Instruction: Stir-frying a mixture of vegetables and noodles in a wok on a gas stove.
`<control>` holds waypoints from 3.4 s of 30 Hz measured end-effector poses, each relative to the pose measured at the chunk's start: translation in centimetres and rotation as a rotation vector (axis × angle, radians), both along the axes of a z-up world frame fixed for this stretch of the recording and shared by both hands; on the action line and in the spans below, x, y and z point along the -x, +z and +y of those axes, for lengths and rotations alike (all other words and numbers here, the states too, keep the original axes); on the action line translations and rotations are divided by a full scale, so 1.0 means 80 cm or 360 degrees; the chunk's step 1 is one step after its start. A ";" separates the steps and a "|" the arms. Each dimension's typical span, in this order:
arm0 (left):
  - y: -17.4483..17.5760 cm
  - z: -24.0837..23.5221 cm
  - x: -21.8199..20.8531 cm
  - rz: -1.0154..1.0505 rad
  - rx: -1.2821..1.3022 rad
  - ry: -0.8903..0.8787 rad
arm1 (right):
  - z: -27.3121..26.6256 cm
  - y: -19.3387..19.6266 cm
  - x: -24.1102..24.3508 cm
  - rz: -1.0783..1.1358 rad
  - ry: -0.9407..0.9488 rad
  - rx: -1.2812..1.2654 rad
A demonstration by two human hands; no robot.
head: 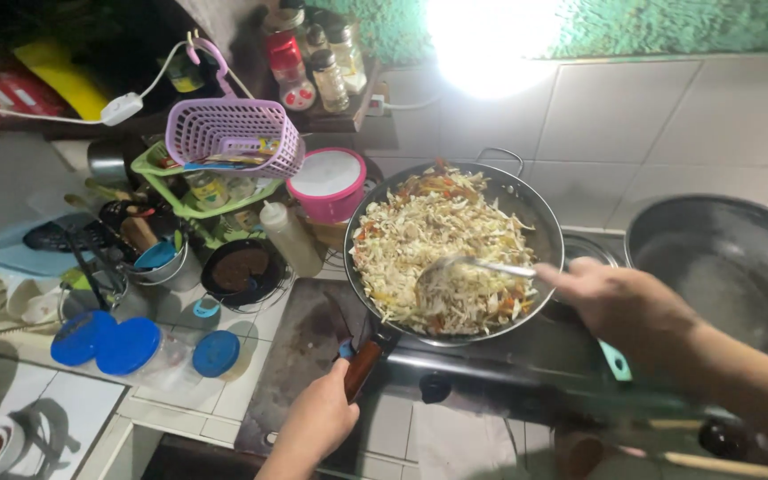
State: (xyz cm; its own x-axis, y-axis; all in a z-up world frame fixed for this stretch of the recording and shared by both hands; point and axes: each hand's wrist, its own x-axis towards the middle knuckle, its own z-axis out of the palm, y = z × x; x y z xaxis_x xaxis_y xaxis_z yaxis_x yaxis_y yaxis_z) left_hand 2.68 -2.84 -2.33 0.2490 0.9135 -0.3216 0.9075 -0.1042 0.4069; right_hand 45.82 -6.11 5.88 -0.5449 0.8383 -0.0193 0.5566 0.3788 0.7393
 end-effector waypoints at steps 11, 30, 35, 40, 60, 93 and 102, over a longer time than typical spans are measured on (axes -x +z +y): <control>0.008 -0.010 -0.018 0.0175 0.0133 0.0140 | 0.185 -0.016 -0.036 0.0643 -0.0190 -0.0265; 0.021 -0.003 -0.009 0.0112 0.0230 0.0197 | 0.311 -0.063 -0.105 0.0606 -0.0750 0.1086; 0.058 0.003 -0.019 0.0211 0.0405 0.0224 | 0.331 -0.098 -0.115 0.0909 -0.0850 0.1400; 0.032 0.000 -0.016 0.0169 0.0392 0.0189 | 0.295 -0.028 -0.056 0.1349 -0.1390 0.1445; 0.013 -0.027 -0.030 -0.0270 0.0114 0.0067 | 0.072 0.039 0.058 0.1586 -0.1007 0.0426; -0.037 0.002 -0.009 -0.1083 0.0635 0.0019 | -0.115 -0.015 0.173 0.2056 -0.0712 -0.0260; -0.037 0.000 -0.007 -0.1092 0.0539 -0.0082 | -0.106 0.024 0.229 0.0814 -0.1388 0.0785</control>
